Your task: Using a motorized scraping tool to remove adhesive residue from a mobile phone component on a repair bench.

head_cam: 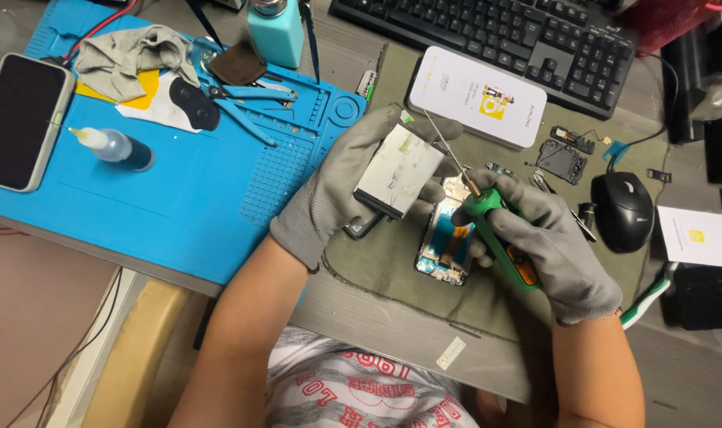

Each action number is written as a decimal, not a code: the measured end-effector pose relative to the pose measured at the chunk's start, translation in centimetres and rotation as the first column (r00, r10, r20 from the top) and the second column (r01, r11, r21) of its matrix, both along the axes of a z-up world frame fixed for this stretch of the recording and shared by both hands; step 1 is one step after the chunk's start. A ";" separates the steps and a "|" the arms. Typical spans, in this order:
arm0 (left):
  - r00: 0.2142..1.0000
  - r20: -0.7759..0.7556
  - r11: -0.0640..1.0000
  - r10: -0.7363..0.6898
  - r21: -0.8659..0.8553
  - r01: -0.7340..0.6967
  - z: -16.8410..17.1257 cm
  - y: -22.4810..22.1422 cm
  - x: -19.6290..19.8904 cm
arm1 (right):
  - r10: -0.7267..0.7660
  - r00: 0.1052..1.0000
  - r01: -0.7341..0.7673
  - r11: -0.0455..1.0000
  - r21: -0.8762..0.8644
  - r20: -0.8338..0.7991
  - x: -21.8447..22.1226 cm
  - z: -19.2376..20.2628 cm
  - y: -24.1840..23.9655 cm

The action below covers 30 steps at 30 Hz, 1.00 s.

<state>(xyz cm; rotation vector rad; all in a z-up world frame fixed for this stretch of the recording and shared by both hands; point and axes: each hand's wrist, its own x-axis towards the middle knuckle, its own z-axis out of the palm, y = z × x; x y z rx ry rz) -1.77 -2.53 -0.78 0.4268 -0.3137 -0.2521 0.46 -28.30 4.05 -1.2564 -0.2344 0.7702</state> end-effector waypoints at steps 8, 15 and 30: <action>0.879 -0.175 0.871 -0.444 -0.315 0.377 -3.4 0.8 2.8 | -0.050 0.999 0.050 0.998 0.046 0.003 -0.1 -0.8 -0.2; 0.900 -0.237 0.921 -0.365 -0.235 0.312 -2.3 0.6 2.5 | -0.104 0.994 0.107 0.980 0.167 -0.024 -0.6 -1.4 0.2; 0.974 -0.214 0.992 -0.075 0.087 0.096 1.0 -0.2 0.6 | -0.279 0.947 0.267 0.959 0.092 0.158 0.2 0.5 -1.1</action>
